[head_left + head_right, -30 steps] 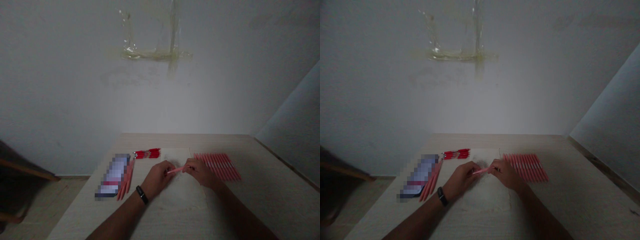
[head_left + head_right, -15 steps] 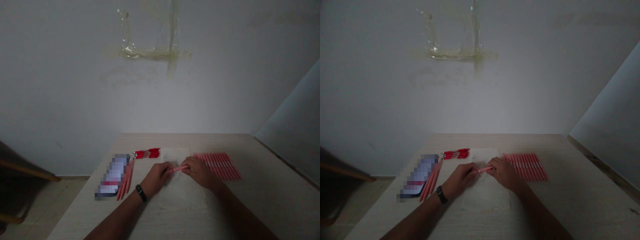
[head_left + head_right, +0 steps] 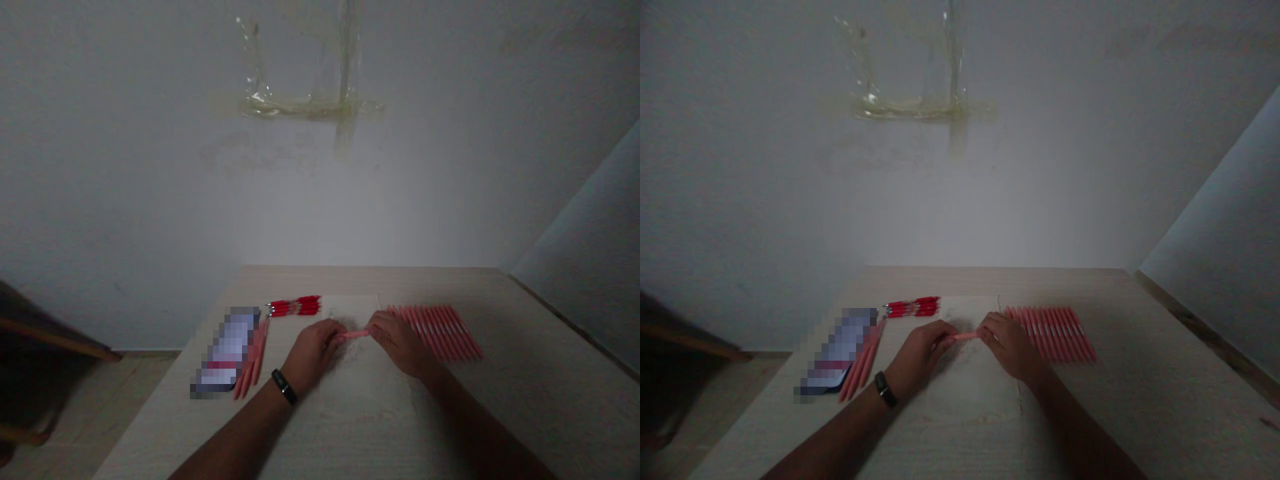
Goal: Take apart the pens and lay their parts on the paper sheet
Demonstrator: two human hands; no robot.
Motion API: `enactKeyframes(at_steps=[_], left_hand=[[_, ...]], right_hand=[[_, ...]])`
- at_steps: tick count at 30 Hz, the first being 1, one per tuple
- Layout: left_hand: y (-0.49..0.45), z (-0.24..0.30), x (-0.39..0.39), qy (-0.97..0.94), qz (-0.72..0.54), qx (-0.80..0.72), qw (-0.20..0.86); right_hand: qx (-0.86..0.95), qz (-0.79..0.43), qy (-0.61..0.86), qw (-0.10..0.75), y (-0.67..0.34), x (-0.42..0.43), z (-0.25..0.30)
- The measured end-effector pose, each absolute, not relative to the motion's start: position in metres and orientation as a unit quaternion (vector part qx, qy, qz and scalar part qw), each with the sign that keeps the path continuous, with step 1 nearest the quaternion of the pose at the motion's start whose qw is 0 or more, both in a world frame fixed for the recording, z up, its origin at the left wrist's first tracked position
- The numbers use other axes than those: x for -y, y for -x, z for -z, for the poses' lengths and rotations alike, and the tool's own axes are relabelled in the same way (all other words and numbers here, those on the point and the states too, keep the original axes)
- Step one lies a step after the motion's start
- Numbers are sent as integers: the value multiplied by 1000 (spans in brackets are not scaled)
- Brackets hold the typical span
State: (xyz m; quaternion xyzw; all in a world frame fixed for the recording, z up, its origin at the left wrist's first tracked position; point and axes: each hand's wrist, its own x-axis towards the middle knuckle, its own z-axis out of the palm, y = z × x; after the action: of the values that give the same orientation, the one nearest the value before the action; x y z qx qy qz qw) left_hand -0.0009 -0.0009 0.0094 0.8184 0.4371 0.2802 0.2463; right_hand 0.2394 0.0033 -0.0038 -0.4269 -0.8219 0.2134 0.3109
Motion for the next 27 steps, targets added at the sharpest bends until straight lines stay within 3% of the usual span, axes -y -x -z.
enactKeyframes(at_steps=[7,12,19,27], left_hand=[[1,-9,2,-825,-271,-439,229],[0,-10,3,-824,-273,-443,224],[2,-9,2,-820,-277,-448,222],[1,-12,4,-827,-263,-452,206]], right_hand=[[806,-202,434,348,-237,-1,2],[832,-212,421,295,-235,-2,1],[805,-230,438,328,-235,1,3],[848,-197,402,282,-232,-1,0]])
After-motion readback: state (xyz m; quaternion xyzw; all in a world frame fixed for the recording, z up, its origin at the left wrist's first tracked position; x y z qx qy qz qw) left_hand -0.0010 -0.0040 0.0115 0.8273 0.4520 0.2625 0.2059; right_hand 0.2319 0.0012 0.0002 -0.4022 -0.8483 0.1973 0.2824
